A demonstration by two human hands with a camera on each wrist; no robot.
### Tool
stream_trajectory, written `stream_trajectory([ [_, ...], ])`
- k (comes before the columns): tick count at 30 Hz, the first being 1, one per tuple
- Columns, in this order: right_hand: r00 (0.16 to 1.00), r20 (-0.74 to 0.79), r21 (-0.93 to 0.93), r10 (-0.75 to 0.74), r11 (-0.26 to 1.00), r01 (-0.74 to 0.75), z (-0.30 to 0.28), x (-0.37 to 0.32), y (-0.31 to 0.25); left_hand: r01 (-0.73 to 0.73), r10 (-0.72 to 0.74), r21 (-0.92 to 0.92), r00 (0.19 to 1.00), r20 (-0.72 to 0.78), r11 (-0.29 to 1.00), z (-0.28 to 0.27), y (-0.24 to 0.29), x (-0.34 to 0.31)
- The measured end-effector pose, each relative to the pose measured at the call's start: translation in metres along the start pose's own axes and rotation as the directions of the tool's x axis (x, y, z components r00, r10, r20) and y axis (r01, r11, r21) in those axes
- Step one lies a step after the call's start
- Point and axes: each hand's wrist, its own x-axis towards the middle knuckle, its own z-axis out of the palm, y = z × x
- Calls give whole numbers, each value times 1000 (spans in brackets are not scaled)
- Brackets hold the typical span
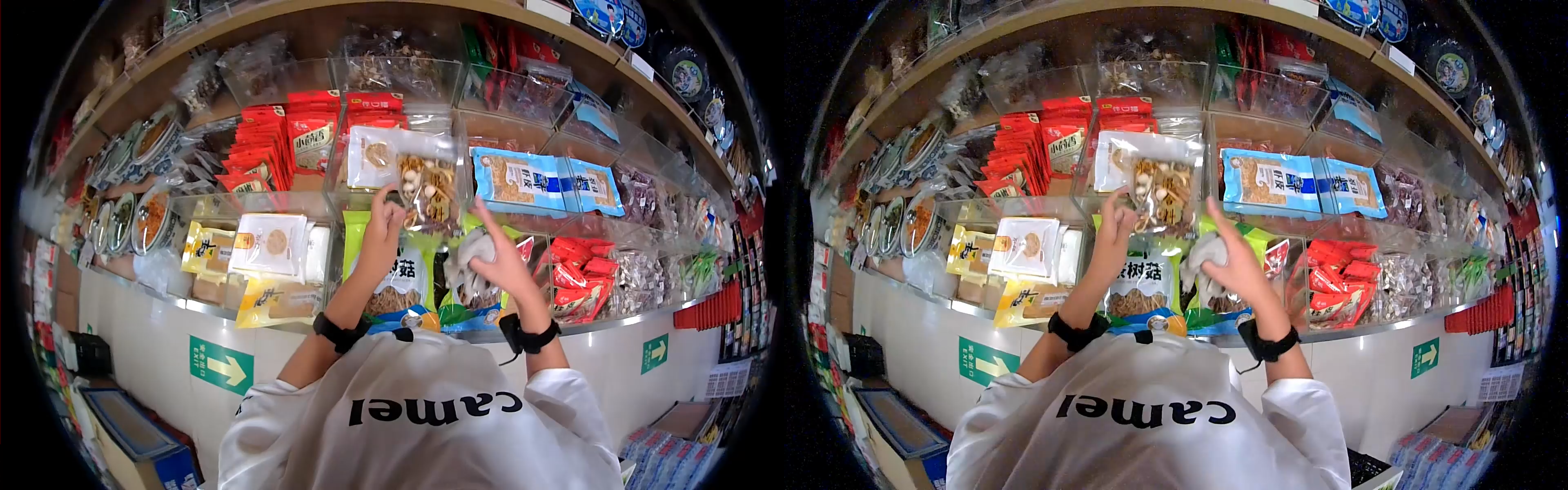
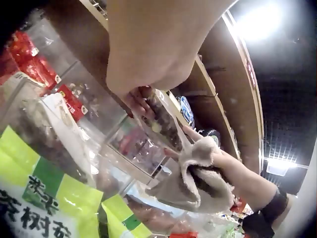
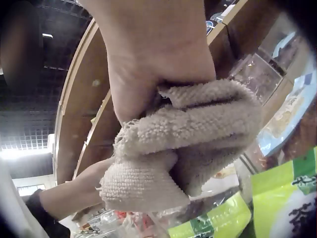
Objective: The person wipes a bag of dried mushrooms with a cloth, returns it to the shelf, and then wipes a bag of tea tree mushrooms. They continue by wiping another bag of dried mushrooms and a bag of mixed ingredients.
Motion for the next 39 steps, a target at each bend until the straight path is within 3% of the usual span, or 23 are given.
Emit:
stream_trajectory([
  [3, 997, 77, -48, -2, 999, 6, 12, -15, -7, 59, -64, 47, 994, 94, 997, -11, -8, -14],
  [7, 999, -26, 48, 21, 999, -20, 25, -30, -9, 136, -129, -26, 976, 176, 990, -19, -11, -29],
  [9, 986, -167, 110, 28, 994, -10, 29, -35, -8, 189, -143, -242, 971, 193, 952, -18, -19, -35],
  [10, 978, -207, 109, 41, 994, -19, 29, -35, -12, 193, -147, -241, 970, 196, 951, -18, -23, -38],
  [12, 974, -222, 71, 48, 997, -33, 28, -37, -20, 244, -154, -381, 956, 251, 892, -19, -29, -43],
  [16, 967, -248, 36, 65, 998, -58, 27, -41, -26, 376, -244, -307, 887, 392, 874, -30, -37, -38],
  [18, 968, -242, -2, 62, 998, -65, 28, -44, -23, 504, -310, -296, 800, 515, 811, -33, -42, -34],
  [21, 971, -235, -64, 35, 997, -51, 28, -43, -26, 514, -290, -323, 788, 543, 794, -30, -36, -27],
  [25, 974, -225, -82, 11, 996, -30, 27, -32, -35, 474, -375, -159, 825, 422, 866, -22, -22, -13],
  [27, 971, -237, -113, -8, 993, -20, 29, -24, -35, 497, -285, -364, 818, 500, 788, -20, -34, -3],
  [31, 951, -297, -202, -83, 979, 22, 30, -8, -20, 413, -248, -381, 877, 412, 827, -8, -43, 6],
  [34, 950, -294, -207, -100, 978, 39, 29, 4, -16, 513, -402, -397, 853, 332, 761, -7, -34, 13],
  [36, 956, -281, -194, -82, 981, 27, 30, 8, -11, 579, -484, -645, 803, 347, 498, -11, -37, 23],
  [39, 968, -244, -172, -63, 985, 21, 32, 8, 0, 625, -587, -625, 748, 310, 467, -16, -29, 31],
])
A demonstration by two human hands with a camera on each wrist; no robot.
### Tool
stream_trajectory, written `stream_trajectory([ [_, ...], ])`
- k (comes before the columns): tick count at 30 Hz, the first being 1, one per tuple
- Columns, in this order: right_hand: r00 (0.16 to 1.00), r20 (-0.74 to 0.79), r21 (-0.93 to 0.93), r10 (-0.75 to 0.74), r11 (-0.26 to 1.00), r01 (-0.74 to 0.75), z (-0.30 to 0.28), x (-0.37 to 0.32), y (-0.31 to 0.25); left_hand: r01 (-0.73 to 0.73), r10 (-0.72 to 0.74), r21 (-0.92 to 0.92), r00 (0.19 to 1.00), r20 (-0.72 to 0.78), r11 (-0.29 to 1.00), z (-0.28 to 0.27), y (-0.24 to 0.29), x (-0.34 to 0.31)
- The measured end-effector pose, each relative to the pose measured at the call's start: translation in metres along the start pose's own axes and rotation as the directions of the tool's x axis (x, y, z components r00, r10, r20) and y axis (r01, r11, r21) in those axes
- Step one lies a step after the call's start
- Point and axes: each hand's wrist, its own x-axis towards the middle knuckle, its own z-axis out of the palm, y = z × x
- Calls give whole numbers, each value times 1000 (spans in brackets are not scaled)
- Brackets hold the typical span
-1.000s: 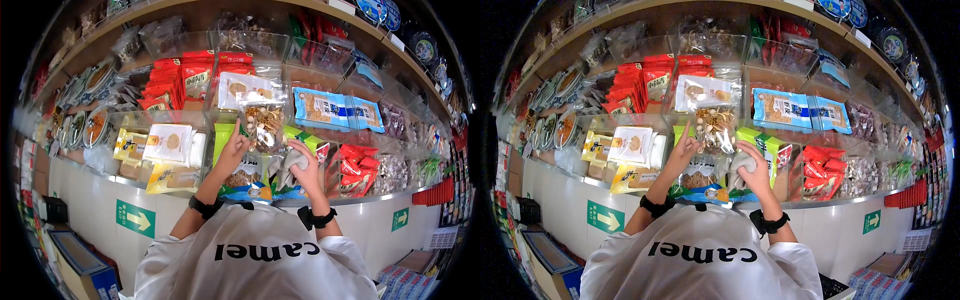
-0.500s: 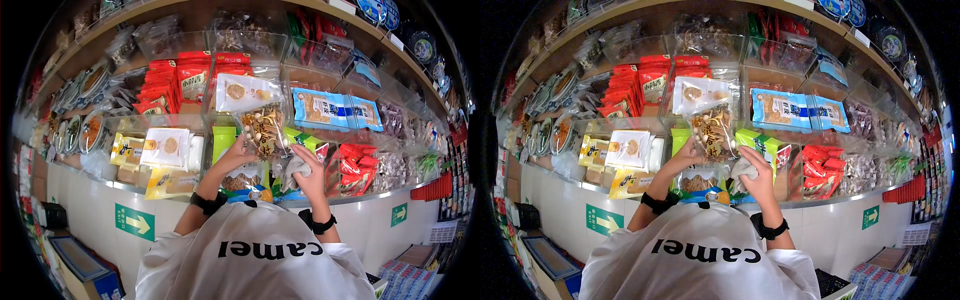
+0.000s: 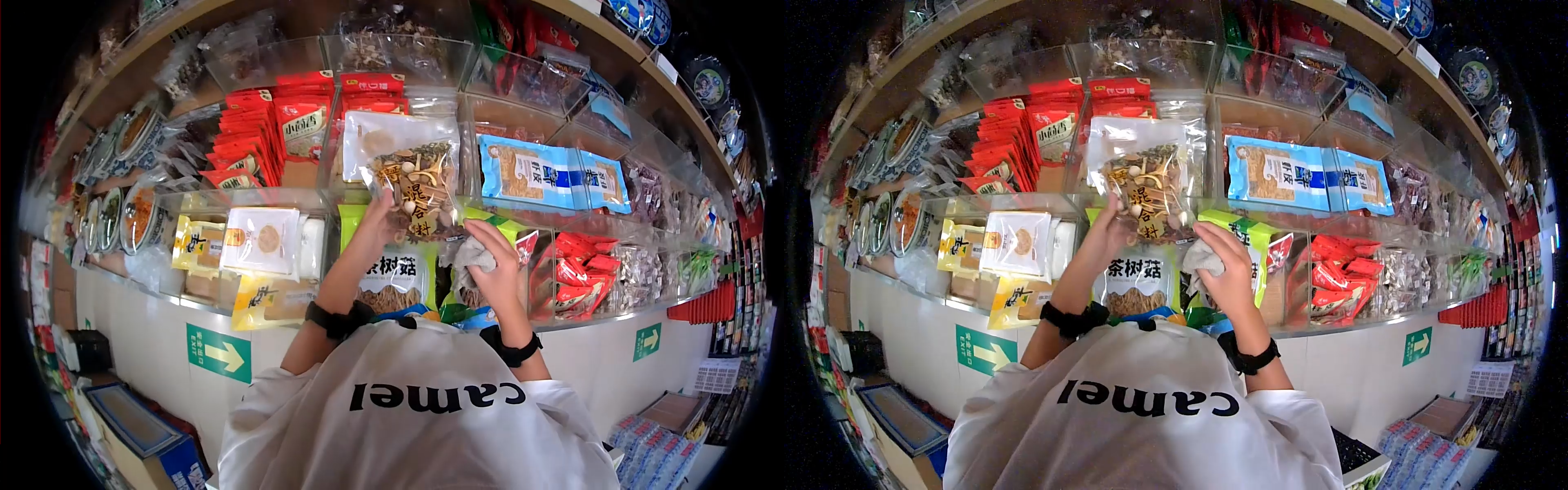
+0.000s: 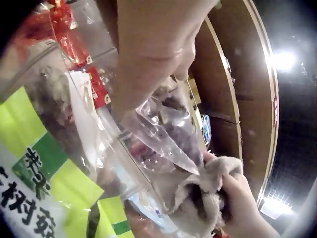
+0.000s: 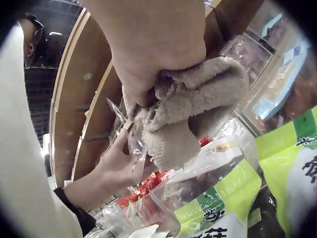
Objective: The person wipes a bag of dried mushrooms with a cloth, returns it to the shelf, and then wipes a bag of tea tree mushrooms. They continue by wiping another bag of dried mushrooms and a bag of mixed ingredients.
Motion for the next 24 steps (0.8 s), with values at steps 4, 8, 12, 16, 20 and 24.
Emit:
stream_trajectory([
  [4, 991, 136, 45, -7, 999, 1, 0, 3, 15, -85, 88, 169, 996, -12, 982, 3, 7, -1],
  [8, 996, -45, 68, 79, 995, -76, -6, 17, 19, -92, 102, 96, 989, -105, 991, -3, 5, 6],
  [12, 882, -430, 360, 192, 932, -27, 0, 36, 6, -230, 232, 34, 957, -175, 973, -5, -4, 12],
  [16, 862, -466, -49, -201, 978, 201, 19, 46, -29, -191, 175, -106, 974, -145, 976, -16, -18, 23],
  [20, 950, 124, -218, -288, 926, 309, 52, 49, -49, -502, 479, 342, 864, 156, 794, -42, -78, 44],
  [24, 947, 77, -207, -313, 924, 322, 64, 54, -32, -446, 457, 530, 881, 119, 722, -17, -52, 23],
])
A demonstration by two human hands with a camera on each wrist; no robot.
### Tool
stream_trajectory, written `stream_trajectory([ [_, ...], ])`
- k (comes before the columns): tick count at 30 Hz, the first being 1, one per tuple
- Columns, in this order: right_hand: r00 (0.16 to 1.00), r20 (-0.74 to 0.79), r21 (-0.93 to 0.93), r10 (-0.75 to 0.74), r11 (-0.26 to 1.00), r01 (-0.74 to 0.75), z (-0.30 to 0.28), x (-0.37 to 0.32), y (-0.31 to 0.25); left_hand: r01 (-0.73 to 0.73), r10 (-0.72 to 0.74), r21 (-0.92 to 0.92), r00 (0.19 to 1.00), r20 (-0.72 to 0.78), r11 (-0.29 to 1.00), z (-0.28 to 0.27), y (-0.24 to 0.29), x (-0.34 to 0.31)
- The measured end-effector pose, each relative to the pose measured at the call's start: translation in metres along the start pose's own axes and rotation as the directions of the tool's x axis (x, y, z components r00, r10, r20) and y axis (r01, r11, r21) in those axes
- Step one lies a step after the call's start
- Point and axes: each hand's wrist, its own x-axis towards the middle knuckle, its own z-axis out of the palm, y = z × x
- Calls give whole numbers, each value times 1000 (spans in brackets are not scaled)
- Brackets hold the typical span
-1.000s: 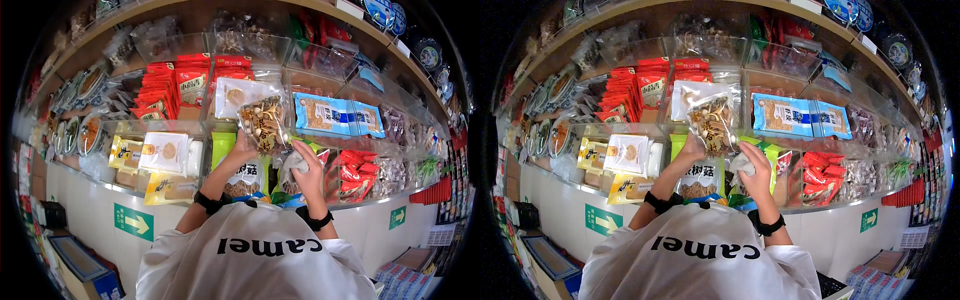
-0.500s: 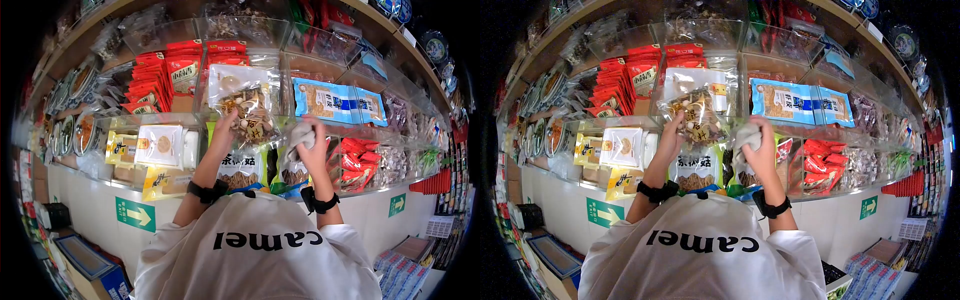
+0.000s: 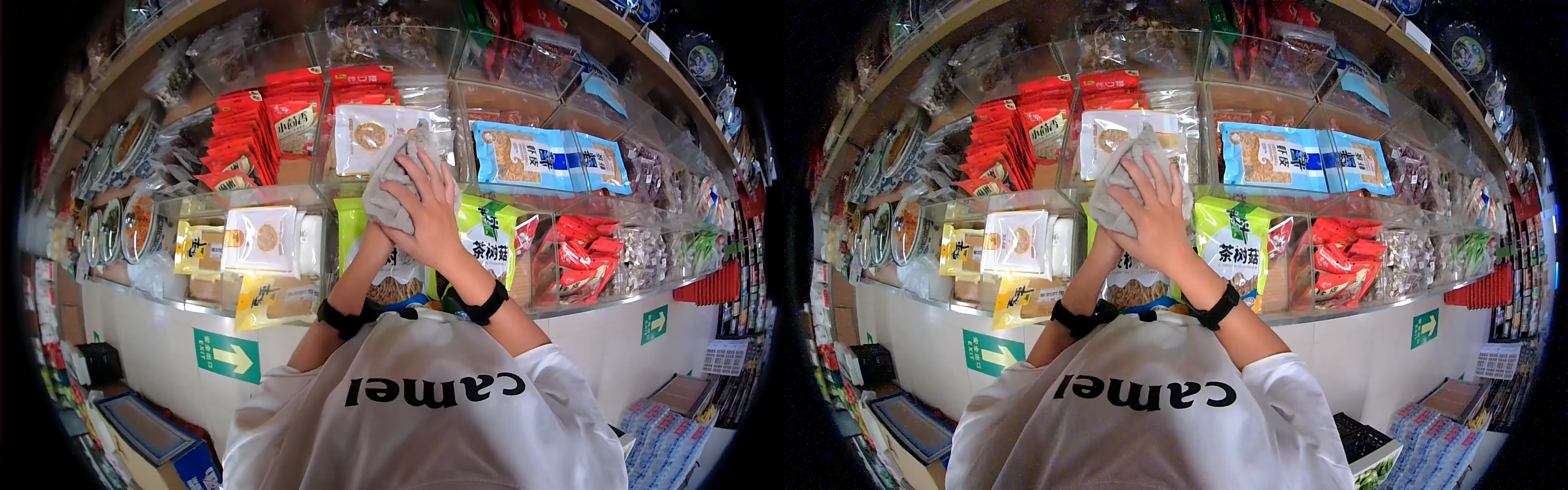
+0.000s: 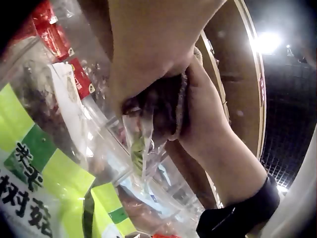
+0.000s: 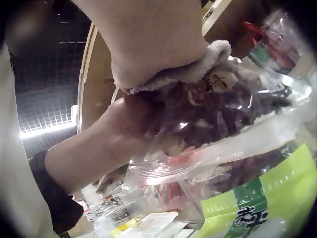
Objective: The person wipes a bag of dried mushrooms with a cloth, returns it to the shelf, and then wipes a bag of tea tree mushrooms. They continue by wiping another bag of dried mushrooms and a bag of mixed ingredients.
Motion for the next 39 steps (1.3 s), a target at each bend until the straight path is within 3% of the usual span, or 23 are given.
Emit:
stream_trajectory([
  [4, 994, -96, 10, 46, 999, -45, 0, 0, 11, 121, -121, 23, 992, -25, 992, -1, 20, -3],
  [6, 986, -143, 22, 89, 996, -86, 1, -3, 28, 372, -374, -263, 926, 47, 890, 5, 40, -4],
  [8, 945, -238, 7, 223, 974, -228, 0, -9, 56, 324, -335, -193, 942, -27, 926, 9, 49, -7],
  [10, 919, -159, 216, 360, 921, -323, -5, -19, 83, 204, -215, -104, 971, -108, 973, 6, 40, -6],
  [11, 918, -162, 215, 362, 921, -325, -11, -23, 91, 203, -211, -90, 973, -91, 975, 1, 27, -3],
  [13, 825, -310, 284, 473, 874, -395, -22, -23, 94, 229, -240, -125, 968, -78, 965, -3, 20, -2],
  [14, 824, -313, 282, 472, 875, -394, -25, -21, 92, 255, -268, -160, 961, -65, 954, -3, 17, -1],
  [16, 809, -476, 193, 344, 939, -286, -43, -5, 61, 262, -281, -222, 958, -56, 939, 2, 17, 0],
  [18, 916, -382, 79, 125, 992, -102, -44, 2, 23, 271, -294, -278, 955, -45, 922, 9, 21, -5],
  [20, 991, -132, 51, -6, 999, 13, -30, 3, 1, 108, -101, -201, 994, 45, 974, 19, 30, -16],
  [21, 991, -137, 52, -2, 999, 10, -22, 4, 2, -216, 224, 191, 974, -21, 958, 21, -4, -5],
  [22, 987, -158, 53, 39, 998, -31, -12, 4, 8, -215, 223, 193, 975, -18, 957, 24, 14, -8],
  [23, 982, -175, 54, 74, 996, -66, -5, 3, 13, -34, 33, -25, 999, -34, 999, 27, 34, -13],
  [24, 982, -175, 57, 68, 997, -59, -2, 4, 16, 145, -152, -242, 988, -11, 959, 28, 51, -15],
  [32, 968, -218, 113, 128, 988, -105, -1, -3, 25, 126, -131, -116, 991, -31, 985, 19, 34, -12],
  [34, 960, -219, 155, 172, 978, -140, -4, -6, 29, 163, -166, 112, 986, 22, 980, 17, 35, -10],
  [35, 952, -218, 198, 216, 965, -173, -5, -8, 31, 164, -168, 112, 986, 24, 980, 18, 36, -9],
  [37, 930, -261, 276, 259, 943, -185, -4, -9, 39, 80, -102, 165, 987, 128, 983, 24, 46, -7],
  [39, 910, -317, 325, 269, 932, -162, -6, -7, 40, 36, -52, 154, 994, 100, 987, 30, 51, -8],
])
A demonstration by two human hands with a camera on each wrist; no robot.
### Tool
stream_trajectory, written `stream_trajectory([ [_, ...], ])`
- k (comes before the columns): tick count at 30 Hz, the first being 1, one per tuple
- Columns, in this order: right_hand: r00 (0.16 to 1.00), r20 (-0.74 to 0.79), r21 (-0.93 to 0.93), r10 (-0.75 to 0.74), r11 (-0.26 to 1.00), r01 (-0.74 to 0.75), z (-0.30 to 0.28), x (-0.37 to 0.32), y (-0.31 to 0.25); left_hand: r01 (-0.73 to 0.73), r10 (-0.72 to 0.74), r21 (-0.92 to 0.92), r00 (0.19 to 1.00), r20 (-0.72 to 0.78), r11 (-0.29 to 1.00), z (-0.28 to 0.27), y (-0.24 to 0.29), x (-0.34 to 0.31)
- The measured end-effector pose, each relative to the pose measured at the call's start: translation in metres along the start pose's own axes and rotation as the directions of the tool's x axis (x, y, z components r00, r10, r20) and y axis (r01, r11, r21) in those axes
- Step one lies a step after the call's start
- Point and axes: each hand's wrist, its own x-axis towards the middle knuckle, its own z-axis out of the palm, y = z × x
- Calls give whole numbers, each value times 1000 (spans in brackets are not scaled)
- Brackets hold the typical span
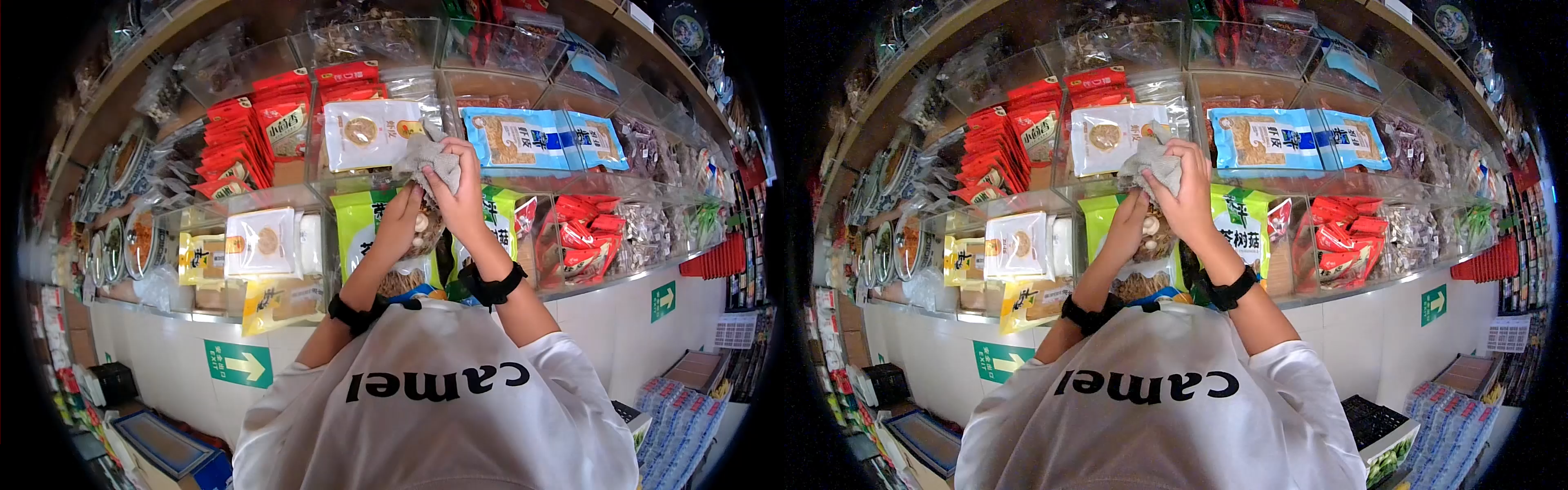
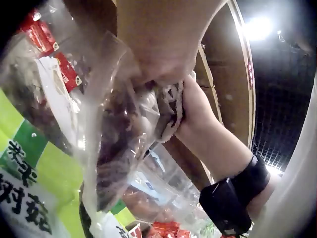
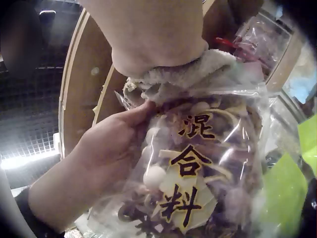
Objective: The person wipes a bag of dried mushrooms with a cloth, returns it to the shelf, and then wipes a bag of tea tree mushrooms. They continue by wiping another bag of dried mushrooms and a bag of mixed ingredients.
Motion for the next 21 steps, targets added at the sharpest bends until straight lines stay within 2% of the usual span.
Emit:
stream_trajectory([
  [1, 1000, -1, -1, -1, 1000, 1, -1, 1, -4, -47, 47, -4, 998, -36, 999, 2, 2, 0],
  [3, 996, -38, -68, -81, 995, 78, -3, 2, -12, -44, 44, 38, 999, -23, 998, 1, 1, 2],
  [5, 996, -27, -73, -88, 994, 85, -4, 5, -17, -36, 37, 82, 999, -14, 996, 0, -7, 4],
  [7, 995, -15, -77, -95, 993, 93, -7, 11, -24, -124, 130, 153, 991, -28, 980, 0, -19, 10],
  [8, 991, -24, -107, -129, 986, 126, -9, 17, -29, -124, 130, 153, 991, -30, 980, -1, -25, 9],
  [10, 986, -34, -137, -165, 978, 159, -11, 20, -30, 14, -19, 153, 999, 32, 988, -3, -19, 6],
  [11, 977, -140, -125, -159, 982, 141, -11, 20, -28, 13, -18, 153, 999, 33, 988, -3, -20, 7],
  [12, 958, -244, -111, -149, 986, 125, -11, 19, -26, 25, -22, 43, 997, -68, 999, -3, -20, 7],
  [13, 958, -245, -111, -150, 986, 126, -11, 16, -24, 25, -36, -68, 985, -169, 997, -3, -20, 7],
  [14, 962, -233, -197, -140, 976, 95, -10, 12, -23, 24, -35, -68, 985, -170, 997, -5, -18, 7],
  [15, 966, -222, -283, -130, 957, 64, -10, 6, -22, 74, -96, -134, 981, -166, 988, -6, -13, 7],
  [16, 989, -40, -425, -145, 898, 114, -10, -2, -24, 124, -157, -199, 975, -158, 972, -7, -8, 6],
  [17, 989, -39, -425, -145, 898, 115, -8, -6, -17, 124, -157, -200, 975, -158, 972, -6, -4, 5],
  [19, 964, 199, -465, -176, 849, 251, -4, -15, -4, 187, -235, -278, 960, -150, 942, -5, 1, 3],
  [21, 968, 198, -439, -153, 869, 227, -9, -15, 6, 132, -180, -297, 974, -138, 946, -4, 4, 0],
])
